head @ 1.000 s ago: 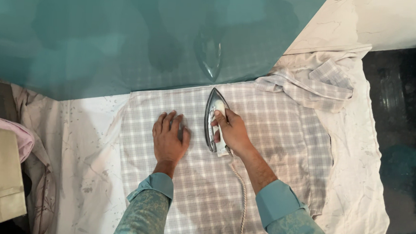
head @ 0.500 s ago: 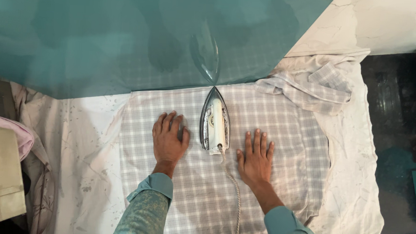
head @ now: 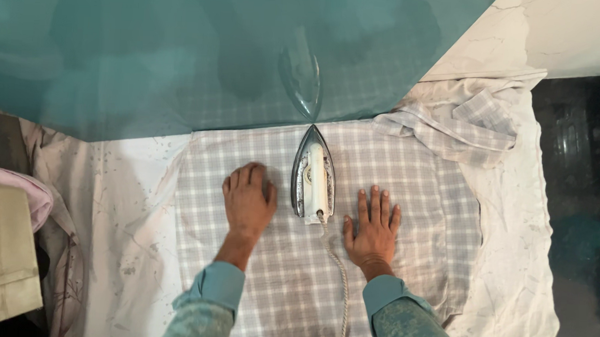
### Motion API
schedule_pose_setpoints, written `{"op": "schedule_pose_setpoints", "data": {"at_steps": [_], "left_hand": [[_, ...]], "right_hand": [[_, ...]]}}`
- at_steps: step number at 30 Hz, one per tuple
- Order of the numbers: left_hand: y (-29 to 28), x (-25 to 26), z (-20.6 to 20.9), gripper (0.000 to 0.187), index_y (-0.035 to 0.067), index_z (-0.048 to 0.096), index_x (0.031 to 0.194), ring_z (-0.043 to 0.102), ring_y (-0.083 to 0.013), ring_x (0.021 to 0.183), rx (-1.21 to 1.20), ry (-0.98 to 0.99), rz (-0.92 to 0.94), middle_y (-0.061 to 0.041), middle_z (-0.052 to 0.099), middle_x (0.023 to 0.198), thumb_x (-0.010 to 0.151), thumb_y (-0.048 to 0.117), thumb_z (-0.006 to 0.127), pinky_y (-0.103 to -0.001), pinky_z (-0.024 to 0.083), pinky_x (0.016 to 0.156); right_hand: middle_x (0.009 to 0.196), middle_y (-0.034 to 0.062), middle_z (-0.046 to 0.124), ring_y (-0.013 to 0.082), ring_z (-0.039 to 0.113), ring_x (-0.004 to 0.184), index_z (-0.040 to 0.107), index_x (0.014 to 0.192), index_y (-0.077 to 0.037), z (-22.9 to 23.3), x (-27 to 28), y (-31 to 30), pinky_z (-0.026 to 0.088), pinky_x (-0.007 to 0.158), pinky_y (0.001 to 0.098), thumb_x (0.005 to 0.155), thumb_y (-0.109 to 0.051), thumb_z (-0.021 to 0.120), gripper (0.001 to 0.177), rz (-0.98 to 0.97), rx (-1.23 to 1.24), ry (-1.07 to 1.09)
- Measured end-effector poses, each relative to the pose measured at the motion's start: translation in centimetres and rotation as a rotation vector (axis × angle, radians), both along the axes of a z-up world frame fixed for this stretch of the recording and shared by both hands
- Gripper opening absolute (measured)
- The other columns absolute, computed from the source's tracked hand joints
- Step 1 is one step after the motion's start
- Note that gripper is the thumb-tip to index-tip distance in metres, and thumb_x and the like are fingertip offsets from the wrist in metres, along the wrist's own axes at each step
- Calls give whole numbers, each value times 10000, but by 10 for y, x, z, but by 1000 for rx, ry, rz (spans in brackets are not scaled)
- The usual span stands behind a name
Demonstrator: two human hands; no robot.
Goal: The person irons a plaid shirt laid out on a bed. They smooth the fabric with one hand while moving the iron with the other, then fold the shirt in half and iron the folded edge.
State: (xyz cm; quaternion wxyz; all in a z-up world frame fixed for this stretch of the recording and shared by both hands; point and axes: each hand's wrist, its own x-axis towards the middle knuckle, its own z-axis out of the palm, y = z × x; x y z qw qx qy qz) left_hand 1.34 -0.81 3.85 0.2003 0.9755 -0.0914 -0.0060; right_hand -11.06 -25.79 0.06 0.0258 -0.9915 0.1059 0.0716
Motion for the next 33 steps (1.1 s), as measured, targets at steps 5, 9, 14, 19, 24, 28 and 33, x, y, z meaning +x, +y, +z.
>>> {"op": "schedule_pose_setpoints", "data": {"at_steps": [5,9,14,19,24,28,33], "left_hand": [[-58,-14,37,406,13,645,1204,705,-244,681,-612,413,208,-140,760,837,923,301,704,-390,582,630],[-91,-5,39,536,-53,495,1330,751,-180,741,-826,597,138,-135,735,979,917,221,699,-295,634,600],[-82,-5,30,571,-37,341,1454,762,-162,737,-986,692,147,-125,741,994,987,185,584,-296,627,606],[-68,-9,23,416,-49,511,1351,684,-182,637,-984,629,164,-161,721,909,1002,163,595,-347,564,557],[-50,-16,16,460,-4,435,1399,698,-149,671,-1078,552,254,-119,712,954,985,144,569,-339,594,571],[-27,-15,14,423,14,470,1375,661,-154,666,-1144,557,298,-125,690,973,977,106,581,-337,577,595],[-5,-7,24,389,36,507,1373,611,-128,675,-1297,683,398,-107,677,1001,994,95,573,-300,569,663]], "right_hand": [[1691,100,171,299,103,1564,250,1610,-191,1,3,-2,37,1259,531,981,-497,338,705,-5,-18,0],[1687,94,173,283,106,1560,254,1600,-197,3,2,0,37,1257,521,970,-509,343,708,-17,-20,10],[1686,89,173,281,101,1558,255,1600,-199,1,7,-1,29,1261,518,977,-515,333,702,-13,-28,8],[1699,86,168,286,93,1571,252,1610,-195,2,0,-1,22,1274,508,991,-495,351,695,-24,-7,30],[1694,85,169,292,88,1565,250,1608,-209,0,5,-3,17,1262,519,975,-493,362,703,-3,-23,6],[1696,91,171,296,91,1568,253,1608,-190,2,1,-4,26,1267,515,995,-493,355,692,10,1,-22],[1692,87,170,288,99,1565,261,1601,-196,0,1,-2,32,1268,522,988,-490,355,687,6,-12,-19]]}}
